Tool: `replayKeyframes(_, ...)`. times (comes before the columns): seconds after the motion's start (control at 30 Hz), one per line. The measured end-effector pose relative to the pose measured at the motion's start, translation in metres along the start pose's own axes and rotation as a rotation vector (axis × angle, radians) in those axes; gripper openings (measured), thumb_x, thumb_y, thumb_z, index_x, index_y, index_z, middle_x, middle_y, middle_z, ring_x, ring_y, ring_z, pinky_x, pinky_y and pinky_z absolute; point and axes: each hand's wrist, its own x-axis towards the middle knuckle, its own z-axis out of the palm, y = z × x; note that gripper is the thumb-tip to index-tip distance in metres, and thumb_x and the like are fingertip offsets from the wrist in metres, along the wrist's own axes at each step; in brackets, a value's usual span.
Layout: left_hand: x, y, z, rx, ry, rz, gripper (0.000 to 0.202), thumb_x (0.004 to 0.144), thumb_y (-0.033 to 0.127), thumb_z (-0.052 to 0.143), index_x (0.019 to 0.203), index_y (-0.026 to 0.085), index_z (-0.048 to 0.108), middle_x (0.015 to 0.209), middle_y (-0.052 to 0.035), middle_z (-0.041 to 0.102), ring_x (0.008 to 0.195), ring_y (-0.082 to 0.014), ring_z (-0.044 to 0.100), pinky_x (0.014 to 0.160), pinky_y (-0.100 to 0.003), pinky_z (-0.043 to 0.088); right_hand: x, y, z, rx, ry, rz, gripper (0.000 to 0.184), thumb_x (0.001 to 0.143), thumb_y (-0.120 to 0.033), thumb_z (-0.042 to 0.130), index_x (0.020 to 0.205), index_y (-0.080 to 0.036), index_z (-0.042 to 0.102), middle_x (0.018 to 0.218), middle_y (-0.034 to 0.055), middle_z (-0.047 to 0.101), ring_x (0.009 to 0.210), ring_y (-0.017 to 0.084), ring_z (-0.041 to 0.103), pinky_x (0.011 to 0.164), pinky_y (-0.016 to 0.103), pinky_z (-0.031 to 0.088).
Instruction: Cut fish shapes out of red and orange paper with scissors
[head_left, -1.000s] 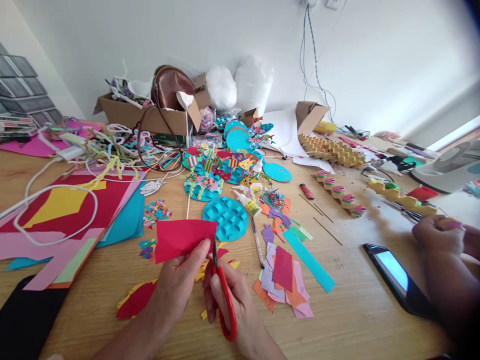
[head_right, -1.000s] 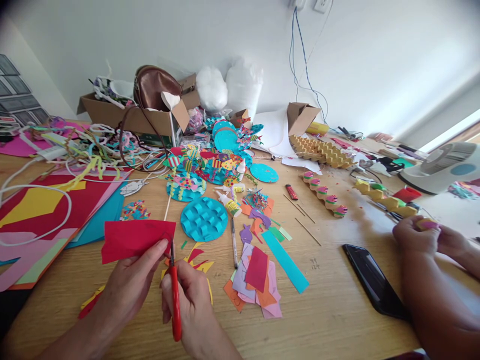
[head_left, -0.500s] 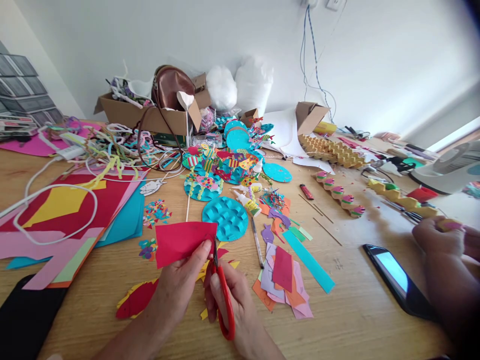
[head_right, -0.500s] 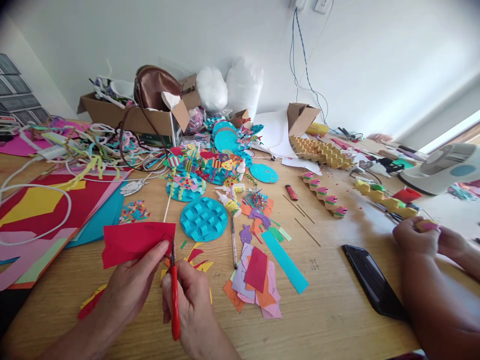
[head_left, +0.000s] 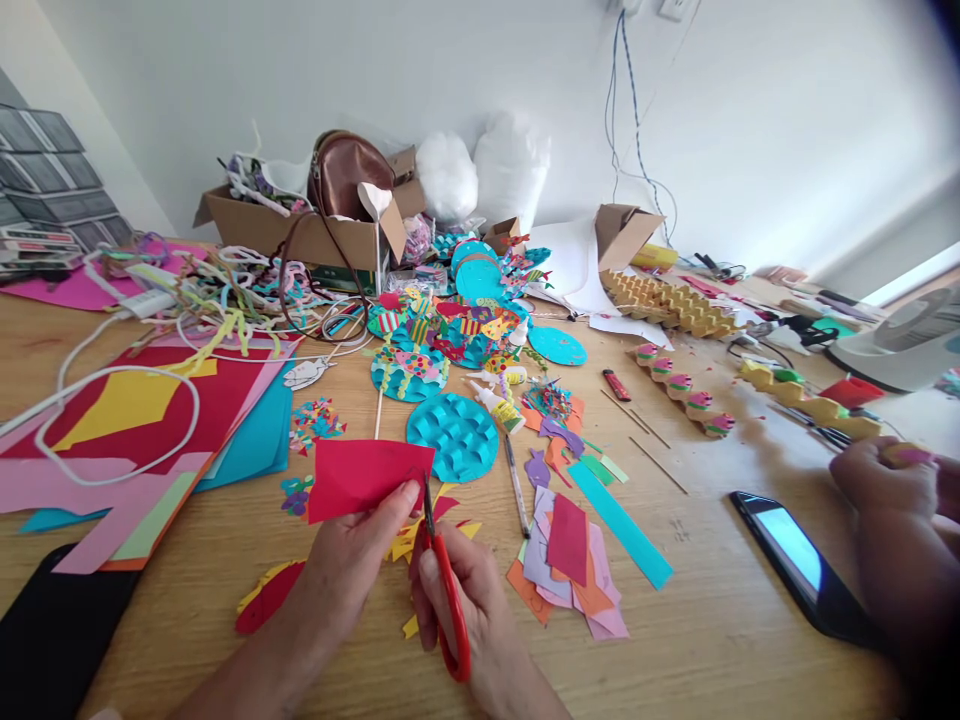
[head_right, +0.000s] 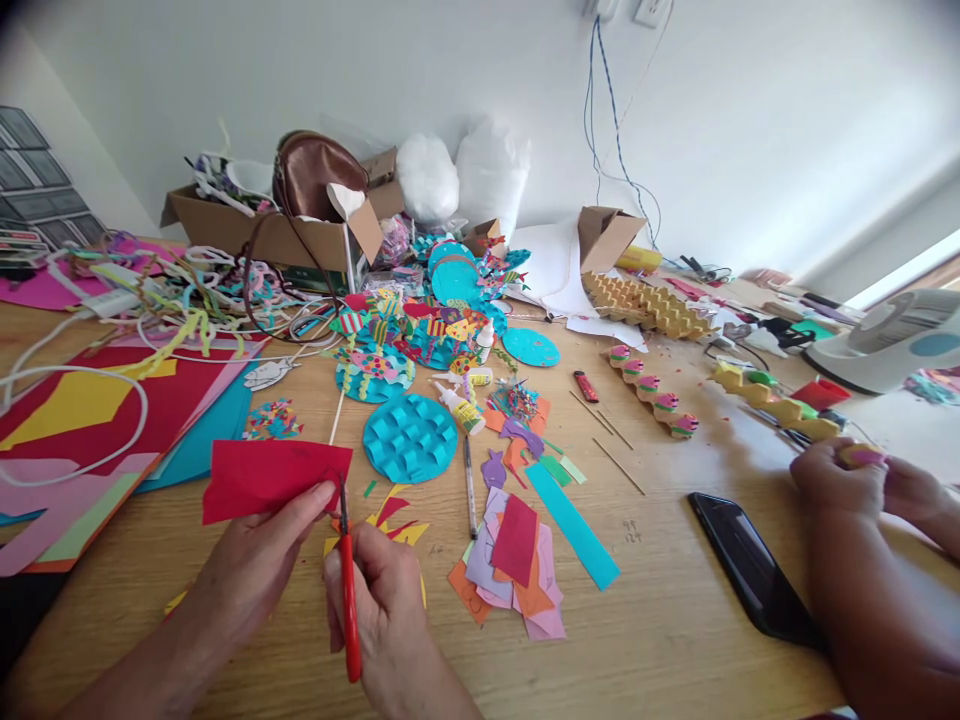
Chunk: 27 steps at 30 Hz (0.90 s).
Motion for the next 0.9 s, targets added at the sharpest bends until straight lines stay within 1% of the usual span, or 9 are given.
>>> replayKeyframes(0.1,0.003,-0.001,-0.005,0.038,-0.083,-0.03,0.018,0.063,0.038,0.072,0.062,0.02,0.073,0.066,-0.0014,0.073,0.07,-0.0208,0.066,0.067,-0.026,0.052,0.0,0.0,0.0,-0.002,-0.002,0.01,0.057,0.073,-0.075,0.046,0.057,-0.021,0.04,0.041,-0.0069,0.039,0.035,0.006,0.033,0.035,0.018,0.028)
replayKeyframes(0.17,0.004,0.0,-0.008,0.08,-0.102,-0.012,0.019,0.065,0.039,0.071,0.06,0.02,0.072,0.064,0.0001,0.072,0.069,-0.0197,0.065,0.066,-0.025,0.05,0.0,0.0,0.0,-0.009,-0.005,0.009,0.058,0.072,-0.076,0.046,0.057,-0.021,0.039,0.041,-0.0069,0.039,0.034,0.006,0.033,0.034,0.018,0.028)
replayKeyframes(0.27,0.006,0.004,-0.012,0.169,-0.134,-0.047,0.024,0.066,0.042,0.069,0.056,0.02,0.07,0.06,0.002,0.069,0.066,-0.019,0.064,0.065,-0.024,0.049,0.0,0.003,-0.002,-0.015,-0.021,-0.006,0.056,0.075,-0.075,0.045,0.057,-0.021,0.039,0.041,-0.007,0.039,0.034,0.006,0.032,0.034,0.017,0.028)
replayKeyframes(0.33,0.006,0.005,-0.014,0.22,-0.138,-0.069,0.026,0.067,0.043,0.068,0.055,0.02,0.069,0.057,0.0024,0.068,0.065,-0.0188,0.063,0.064,-0.024,0.049,-0.001,0.006,-0.003,-0.028,-0.033,-0.015,0.054,0.079,-0.071,0.044,0.059,-0.021,0.04,0.041,-0.0069,0.039,0.035,0.006,0.032,0.035,0.017,0.028)
replayKeyframes(0.4,0.007,0.006,-0.015,0.242,-0.145,-0.06,0.027,0.068,0.043,0.067,0.055,0.02,0.069,0.057,0.0027,0.068,0.064,-0.0185,0.063,0.064,-0.023,0.048,-0.001,0.007,-0.004,-0.046,-0.042,-0.021,0.052,0.082,-0.068,0.043,0.06,-0.021,0.04,0.042,-0.0067,0.039,0.035,0.006,0.032,0.035,0.017,0.029)
replayKeyframes(0.53,0.009,0.004,-0.017,0.266,-0.163,-0.055,0.028,0.069,0.044,0.065,0.053,0.021,0.067,0.057,0.0025,0.068,0.066,-0.0192,0.063,0.063,-0.023,0.049,-0.001,0.008,-0.003,-0.05,-0.055,-0.029,0.052,0.082,-0.068,0.043,0.06,-0.021,0.04,0.042,-0.0066,0.04,0.035,0.006,0.032,0.035,0.017,0.028)
replayKeyframes(0.7,0.01,0.005,-0.017,0.244,-0.167,-0.047,0.024,0.068,0.042,0.065,0.057,0.021,0.069,0.06,0.0012,0.07,0.07,-0.0204,0.065,0.064,-0.024,0.05,-0.001,0.011,-0.003,-0.04,-0.069,-0.03,0.052,0.083,-0.068,0.043,0.061,-0.02,0.041,0.043,-0.0067,0.041,0.034,0.005,0.033,0.034,0.016,0.026)
replayKeyframes(0.9,0.007,0.013,-0.012,0.208,-0.121,-0.059,0.017,0.062,0.036,0.068,0.053,0.021,0.067,0.056,0.0028,0.067,0.062,-0.0182,0.062,0.06,-0.023,0.049,-0.002,0.014,-0.005,-0.058,-0.081,-0.016,0.05,0.086,-0.063,0.042,0.061,-0.02,0.04,0.042,-0.0074,0.04,0.034,0.005,0.032,0.035,0.016,0.028)
